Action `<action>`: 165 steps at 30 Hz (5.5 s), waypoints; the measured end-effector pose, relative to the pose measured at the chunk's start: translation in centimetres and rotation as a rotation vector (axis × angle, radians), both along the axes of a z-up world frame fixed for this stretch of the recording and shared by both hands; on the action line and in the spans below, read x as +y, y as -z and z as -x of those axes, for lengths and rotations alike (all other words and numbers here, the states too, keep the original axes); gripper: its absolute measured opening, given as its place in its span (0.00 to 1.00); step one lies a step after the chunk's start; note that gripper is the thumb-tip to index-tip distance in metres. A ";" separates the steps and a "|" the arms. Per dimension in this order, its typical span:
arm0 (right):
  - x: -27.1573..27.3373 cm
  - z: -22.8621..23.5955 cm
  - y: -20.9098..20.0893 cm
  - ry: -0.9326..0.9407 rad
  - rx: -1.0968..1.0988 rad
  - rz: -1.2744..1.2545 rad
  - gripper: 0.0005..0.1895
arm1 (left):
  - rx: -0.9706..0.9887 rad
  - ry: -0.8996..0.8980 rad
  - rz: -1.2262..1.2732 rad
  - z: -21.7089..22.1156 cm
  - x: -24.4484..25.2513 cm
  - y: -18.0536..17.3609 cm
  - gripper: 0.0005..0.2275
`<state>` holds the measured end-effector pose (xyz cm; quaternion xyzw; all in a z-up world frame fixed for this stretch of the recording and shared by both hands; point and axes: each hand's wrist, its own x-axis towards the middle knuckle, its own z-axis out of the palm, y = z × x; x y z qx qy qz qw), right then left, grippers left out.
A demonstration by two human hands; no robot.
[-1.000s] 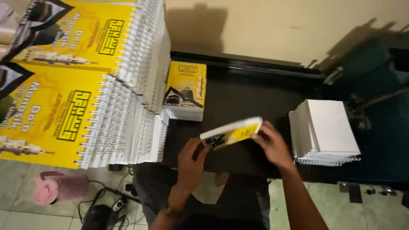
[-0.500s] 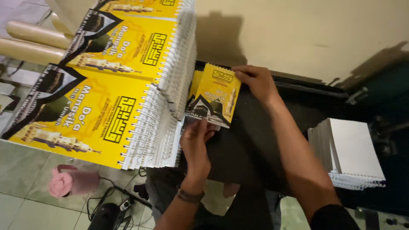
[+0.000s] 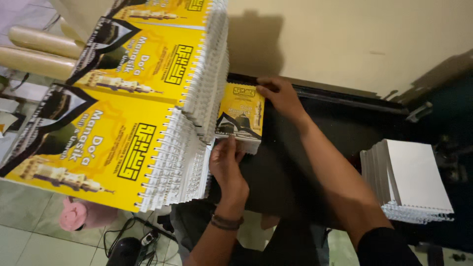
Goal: The person repeatedly picks up spiral-bound notebooks from a stack, opens them to check the pages, closes them, and places them onto a growing stack on the table. The person handles each notebook individually and maintains a consistent workflow throughout the clip.
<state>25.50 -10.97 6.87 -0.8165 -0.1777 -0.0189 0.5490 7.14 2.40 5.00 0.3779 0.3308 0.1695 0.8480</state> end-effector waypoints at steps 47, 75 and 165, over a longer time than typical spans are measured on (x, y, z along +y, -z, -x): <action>-1.7 2.1 0.7 0.148 0.167 -0.197 0.22 | 0.035 -0.031 -0.161 1.5 -1.4 2.0 0.13; -33.2 35.1 0.2 0.503 -0.392 1.009 0.15 | -0.216 0.690 -1.066 6.6 -4.1 4.4 0.09; -12.7 23.8 3.1 0.614 0.167 0.352 0.28 | -0.173 0.819 -1.404 7.7 -6.9 5.2 0.30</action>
